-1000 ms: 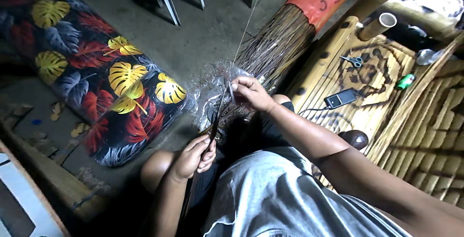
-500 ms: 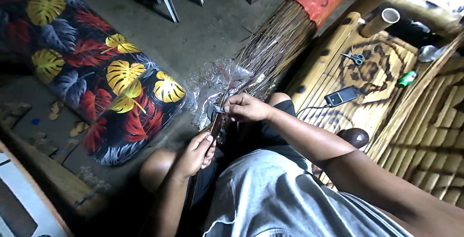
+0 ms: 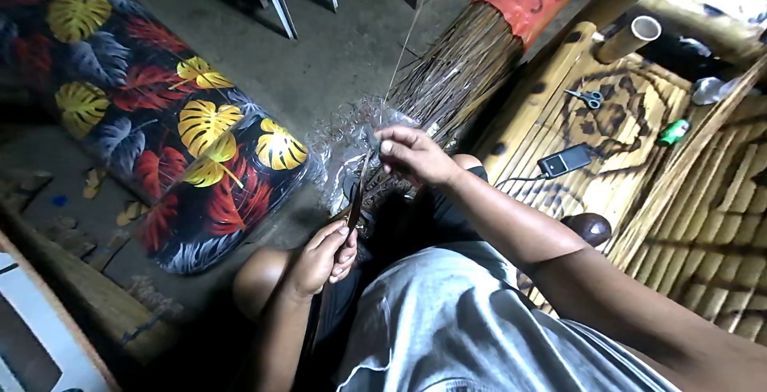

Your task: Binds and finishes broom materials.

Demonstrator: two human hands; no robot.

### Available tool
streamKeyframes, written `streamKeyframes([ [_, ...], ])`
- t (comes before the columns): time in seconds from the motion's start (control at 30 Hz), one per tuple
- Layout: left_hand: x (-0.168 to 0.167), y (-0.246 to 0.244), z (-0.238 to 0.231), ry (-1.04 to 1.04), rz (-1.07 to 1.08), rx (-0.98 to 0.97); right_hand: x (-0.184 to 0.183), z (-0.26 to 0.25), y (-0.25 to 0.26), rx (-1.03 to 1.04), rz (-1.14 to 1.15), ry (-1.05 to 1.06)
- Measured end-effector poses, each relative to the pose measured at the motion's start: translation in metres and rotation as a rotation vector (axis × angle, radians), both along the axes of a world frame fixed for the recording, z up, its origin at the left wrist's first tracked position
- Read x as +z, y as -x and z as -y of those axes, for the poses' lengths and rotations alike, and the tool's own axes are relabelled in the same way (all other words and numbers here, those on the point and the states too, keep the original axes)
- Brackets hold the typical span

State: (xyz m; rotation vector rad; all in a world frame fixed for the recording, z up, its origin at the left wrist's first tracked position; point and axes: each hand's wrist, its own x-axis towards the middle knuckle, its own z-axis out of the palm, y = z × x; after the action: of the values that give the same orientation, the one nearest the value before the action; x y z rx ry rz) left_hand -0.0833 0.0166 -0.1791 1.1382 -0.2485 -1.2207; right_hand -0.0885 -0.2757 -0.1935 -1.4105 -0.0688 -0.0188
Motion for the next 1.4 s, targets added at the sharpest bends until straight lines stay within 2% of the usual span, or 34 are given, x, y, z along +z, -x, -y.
streamKeyframes([
  [0.1,-0.001,-0.001,0.0,0.028,-0.051,-0.015,0.0,-0.02,0.015,0.181,-0.02,-0.023],
  [0.23,-0.003,-0.003,-0.004,0.096,-0.152,-0.043,-0.007,-0.038,0.026,0.355,-0.115,-0.187],
  [0.4,-0.003,-0.005,-0.005,0.16,-0.255,-0.059,-0.019,-0.032,0.014,0.281,0.023,-0.225],
  [0.57,-0.005,-0.007,-0.007,0.239,-0.367,-0.078,-0.013,-0.032,0.01,0.093,0.265,0.078],
  [0.7,-0.006,-0.008,-0.008,0.259,-0.389,-0.099,-0.009,-0.022,0.002,0.008,0.266,0.087],
  [0.93,-0.005,-0.006,-0.007,0.234,-0.35,-0.094,0.002,0.003,-0.011,-0.039,0.065,-0.168],
  [1.03,-0.006,-0.006,-0.006,0.213,-0.316,-0.071,0.006,-0.006,0.0,0.074,0.013,-0.114],
  [1.13,-0.004,-0.005,-0.002,0.096,-0.163,-0.045,0.001,-0.022,0.016,0.166,-0.048,-0.085],
  [1.23,0.0,0.0,0.003,-0.058,-0.005,-0.037,0.001,-0.018,0.017,0.136,-0.081,-0.076],
  [1.4,0.0,0.001,0.003,-0.056,0.001,-0.061,0.01,0.008,0.003,-0.041,-0.096,-0.055],
])
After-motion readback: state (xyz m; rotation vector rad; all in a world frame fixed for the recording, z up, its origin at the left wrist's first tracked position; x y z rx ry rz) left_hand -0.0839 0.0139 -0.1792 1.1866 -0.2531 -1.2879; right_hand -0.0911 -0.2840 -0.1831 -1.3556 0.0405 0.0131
